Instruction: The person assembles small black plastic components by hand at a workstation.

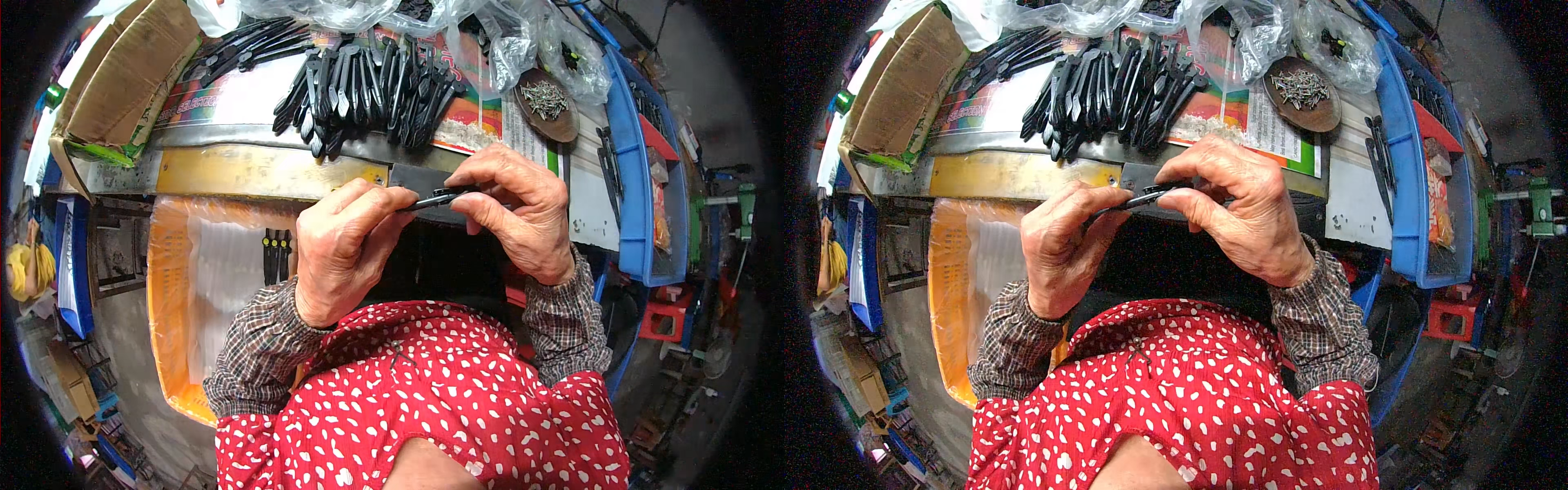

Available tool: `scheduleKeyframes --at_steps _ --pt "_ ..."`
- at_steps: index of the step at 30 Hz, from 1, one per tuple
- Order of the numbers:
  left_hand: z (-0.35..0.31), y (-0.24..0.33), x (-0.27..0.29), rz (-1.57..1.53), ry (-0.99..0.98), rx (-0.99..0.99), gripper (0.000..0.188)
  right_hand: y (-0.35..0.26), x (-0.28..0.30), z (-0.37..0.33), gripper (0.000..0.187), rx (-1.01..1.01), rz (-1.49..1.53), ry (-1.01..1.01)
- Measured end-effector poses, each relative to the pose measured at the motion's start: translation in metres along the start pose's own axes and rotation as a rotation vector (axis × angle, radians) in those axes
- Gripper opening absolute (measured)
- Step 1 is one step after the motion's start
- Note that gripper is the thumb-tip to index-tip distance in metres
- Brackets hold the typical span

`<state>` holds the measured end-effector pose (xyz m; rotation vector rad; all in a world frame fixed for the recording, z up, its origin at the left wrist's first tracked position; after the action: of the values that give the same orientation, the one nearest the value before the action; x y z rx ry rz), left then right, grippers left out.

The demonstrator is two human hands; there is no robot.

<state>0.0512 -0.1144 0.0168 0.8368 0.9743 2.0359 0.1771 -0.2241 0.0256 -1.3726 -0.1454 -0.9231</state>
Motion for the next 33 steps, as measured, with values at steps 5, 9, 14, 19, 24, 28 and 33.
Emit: scheduleKeyframes --at_steps 5,9,14,19,24,28,33 --pt "0.000 0.002 0.000 0.019 -0.001 -0.025 0.021 0.000 -0.001 0.000 0.013 -0.031 0.065 0.014" --pt "0.000 0.005 0.000 0.066 -0.021 -0.074 0.023 0.003 -0.003 0.000 0.012 -0.070 0.087 -0.031" --pt "-0.001 0.005 0.000 0.116 -0.013 -0.113 0.024 0.006 -0.006 -0.001 0.012 -0.102 0.116 -0.034" --pt "-0.003 0.007 -0.001 0.184 -0.028 -0.171 0.026 0.012 -0.010 -0.003 0.013 -0.186 0.162 -0.079" --pt "-0.002 0.005 -0.002 0.177 -0.035 -0.155 0.025 0.014 -0.010 -0.003 0.012 -0.161 0.155 -0.068" --pt "-0.003 -0.002 -0.001 0.100 -0.040 -0.123 0.025 0.011 -0.012 -0.001 0.011 -0.099 0.112 -0.075" --pt "-0.003 -0.009 -0.002 0.043 -0.052 -0.044 0.024 0.011 -0.012 -0.001 0.011 -0.045 0.079 -0.073"
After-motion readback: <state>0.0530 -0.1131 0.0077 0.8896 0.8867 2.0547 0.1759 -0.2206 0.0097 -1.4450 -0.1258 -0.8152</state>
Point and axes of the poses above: each hand's wrist, its own z-axis towards the middle knuckle, its own x-axis out of the back of the hand, y = z × x, the point moved 8 cm from there along z, towards the middle knuckle, and after that the axes turned 14 degrees about -z, right-handed, at the moved point
